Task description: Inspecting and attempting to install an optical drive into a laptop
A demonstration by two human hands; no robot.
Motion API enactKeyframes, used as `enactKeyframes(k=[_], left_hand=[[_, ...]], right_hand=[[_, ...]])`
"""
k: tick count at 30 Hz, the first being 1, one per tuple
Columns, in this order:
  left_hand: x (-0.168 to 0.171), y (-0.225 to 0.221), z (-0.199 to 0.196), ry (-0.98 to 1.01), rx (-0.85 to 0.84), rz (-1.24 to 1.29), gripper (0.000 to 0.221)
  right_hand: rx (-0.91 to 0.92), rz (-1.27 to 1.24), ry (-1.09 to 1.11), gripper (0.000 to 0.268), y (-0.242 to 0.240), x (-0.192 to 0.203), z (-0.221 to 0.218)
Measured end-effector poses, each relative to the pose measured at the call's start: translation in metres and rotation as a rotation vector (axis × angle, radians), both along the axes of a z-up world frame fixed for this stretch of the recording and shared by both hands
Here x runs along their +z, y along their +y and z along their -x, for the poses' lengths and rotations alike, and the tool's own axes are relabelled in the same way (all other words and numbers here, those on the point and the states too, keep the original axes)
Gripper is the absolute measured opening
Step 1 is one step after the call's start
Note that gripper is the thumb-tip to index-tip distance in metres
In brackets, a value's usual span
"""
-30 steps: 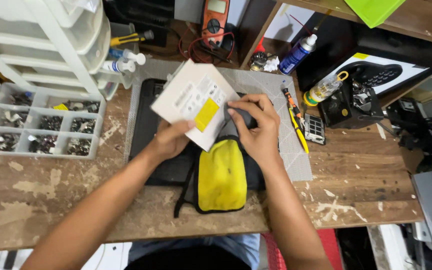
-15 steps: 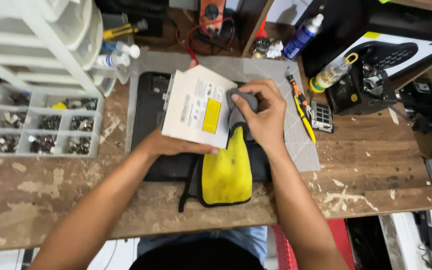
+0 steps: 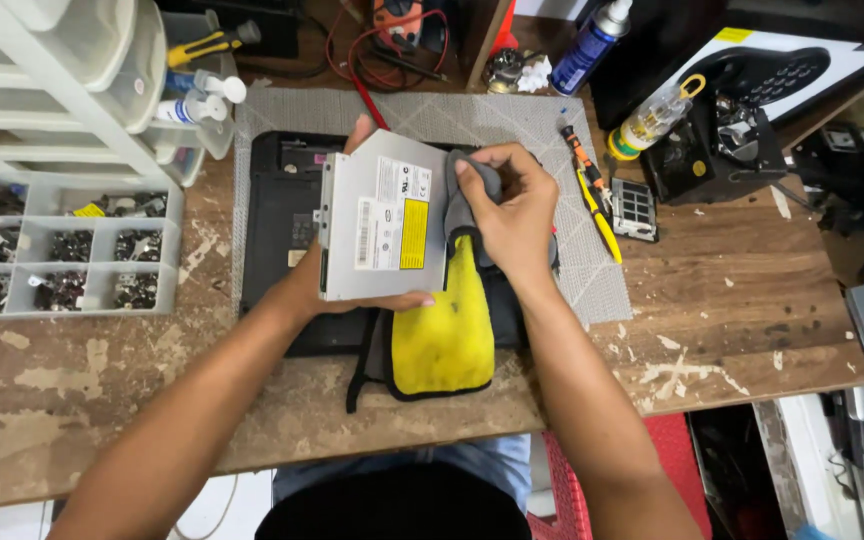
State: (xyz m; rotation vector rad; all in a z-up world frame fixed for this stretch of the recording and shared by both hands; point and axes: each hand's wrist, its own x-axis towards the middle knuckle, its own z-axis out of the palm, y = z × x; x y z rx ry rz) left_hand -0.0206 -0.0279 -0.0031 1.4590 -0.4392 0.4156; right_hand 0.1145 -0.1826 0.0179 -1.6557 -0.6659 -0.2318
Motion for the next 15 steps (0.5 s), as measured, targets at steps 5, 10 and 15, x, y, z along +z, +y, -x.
enactKeyframes(k=[5,10,15], left_hand=[[0.012,0.011,-0.012,-0.045,0.0,-0.017,0.153],[0.014,0.021,-0.014,0.075,-0.015,0.033,0.156],[0.018,0.028,-0.015,0.062,0.06,-0.013,0.153]], right_hand=[[-0.009,-0.023,-0.006,0.01,0.001,-0.008,-0.007],[0.136,-0.028,0.04,0.013,0.001,-0.012,-0.01],[0.362,0.042,0.23,0.015,0.0,-0.014,-0.007]])
